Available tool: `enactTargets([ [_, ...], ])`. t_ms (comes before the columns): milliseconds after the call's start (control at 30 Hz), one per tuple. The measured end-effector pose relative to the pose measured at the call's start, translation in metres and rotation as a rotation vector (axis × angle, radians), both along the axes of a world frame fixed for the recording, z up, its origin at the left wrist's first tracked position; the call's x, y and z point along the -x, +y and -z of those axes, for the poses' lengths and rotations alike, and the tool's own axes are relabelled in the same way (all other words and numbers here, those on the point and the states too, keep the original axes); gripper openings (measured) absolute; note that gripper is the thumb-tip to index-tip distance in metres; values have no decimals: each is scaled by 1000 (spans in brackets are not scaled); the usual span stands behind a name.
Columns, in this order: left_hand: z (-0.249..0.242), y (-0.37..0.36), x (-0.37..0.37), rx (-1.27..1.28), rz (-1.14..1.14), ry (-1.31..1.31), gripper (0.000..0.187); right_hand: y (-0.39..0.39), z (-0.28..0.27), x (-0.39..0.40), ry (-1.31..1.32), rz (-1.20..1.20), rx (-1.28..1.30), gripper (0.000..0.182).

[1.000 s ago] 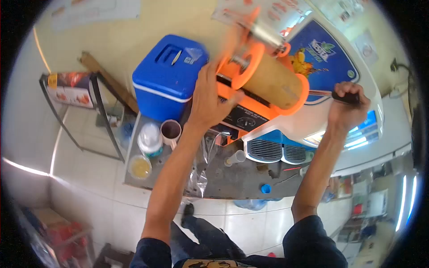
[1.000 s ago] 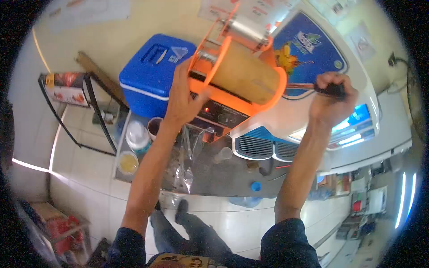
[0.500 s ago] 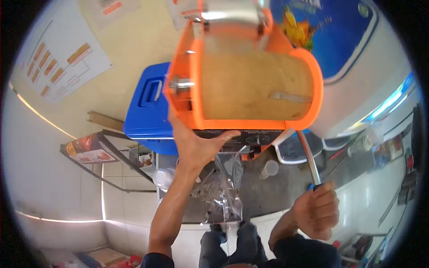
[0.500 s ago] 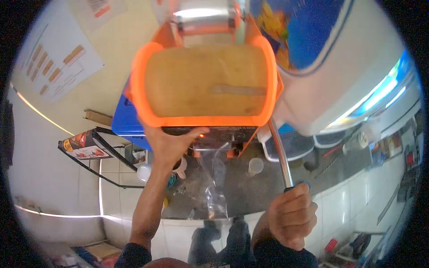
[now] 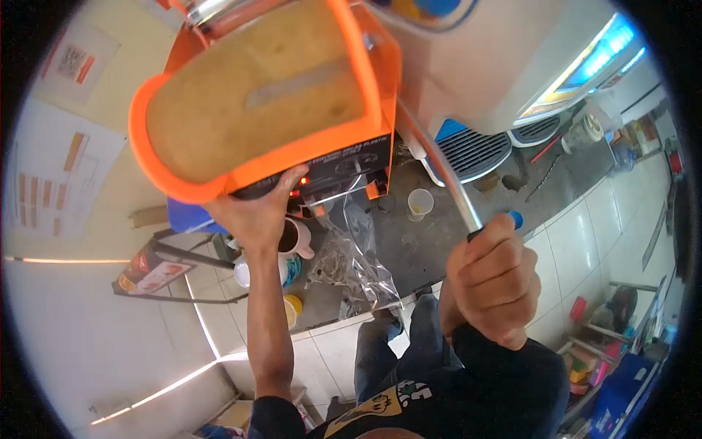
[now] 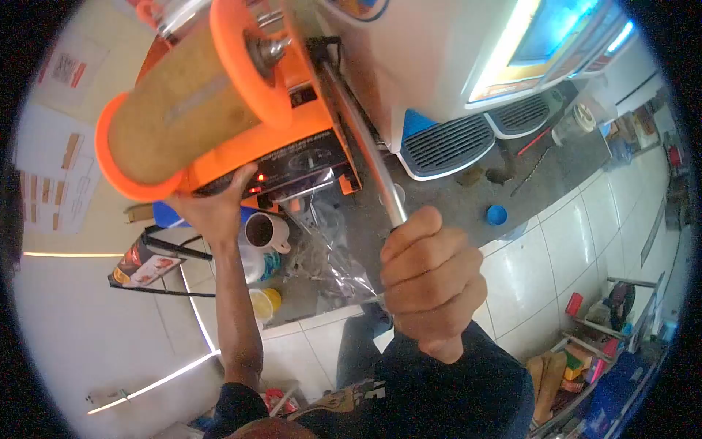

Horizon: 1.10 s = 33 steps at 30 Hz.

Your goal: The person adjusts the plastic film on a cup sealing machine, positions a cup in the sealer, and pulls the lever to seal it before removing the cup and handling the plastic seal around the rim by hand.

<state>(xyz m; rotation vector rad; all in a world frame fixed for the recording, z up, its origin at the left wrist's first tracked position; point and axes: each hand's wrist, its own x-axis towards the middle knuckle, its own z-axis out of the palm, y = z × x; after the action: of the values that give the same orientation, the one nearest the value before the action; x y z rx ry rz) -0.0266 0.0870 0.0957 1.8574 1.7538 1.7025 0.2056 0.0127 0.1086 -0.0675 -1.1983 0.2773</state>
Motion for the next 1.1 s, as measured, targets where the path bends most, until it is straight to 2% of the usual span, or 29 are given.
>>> enactTargets([
  [100,-3,1,-3,6,23,-33,108,5,3,2,56,-33,-88,35],
  [367,9,-2,3,64,41,-136,107,0,6,5,111,-81,-62,31],
  [467,8,-6,3,139,-7,-101,108,-1,10,9,129,-93,-129,31],
  [567,9,-8,4,254,22,-201,108,-5,13,9,146,-62,-109,29],
  [667,9,-6,1,89,19,-106,106,0,13,5,116,-87,-145,28],
  [733,6,-1,3,15,63,-45,105,1,10,6,117,-103,-77,35],
  [767,5,1,2,42,80,-35,105,5,8,5,128,-84,-52,35],
  [833,4,5,0,-42,-52,134,105,10,5,6,108,-51,-80,36],
  [967,3,11,1,-85,18,106,106,13,0,9,131,-35,-32,35],
  [1000,0,9,-1,-113,-47,231,108,13,0,9,127,-42,-39,35],
  [1100,5,11,5,-104,-19,223,110,10,0,8,118,-51,-32,35],
])
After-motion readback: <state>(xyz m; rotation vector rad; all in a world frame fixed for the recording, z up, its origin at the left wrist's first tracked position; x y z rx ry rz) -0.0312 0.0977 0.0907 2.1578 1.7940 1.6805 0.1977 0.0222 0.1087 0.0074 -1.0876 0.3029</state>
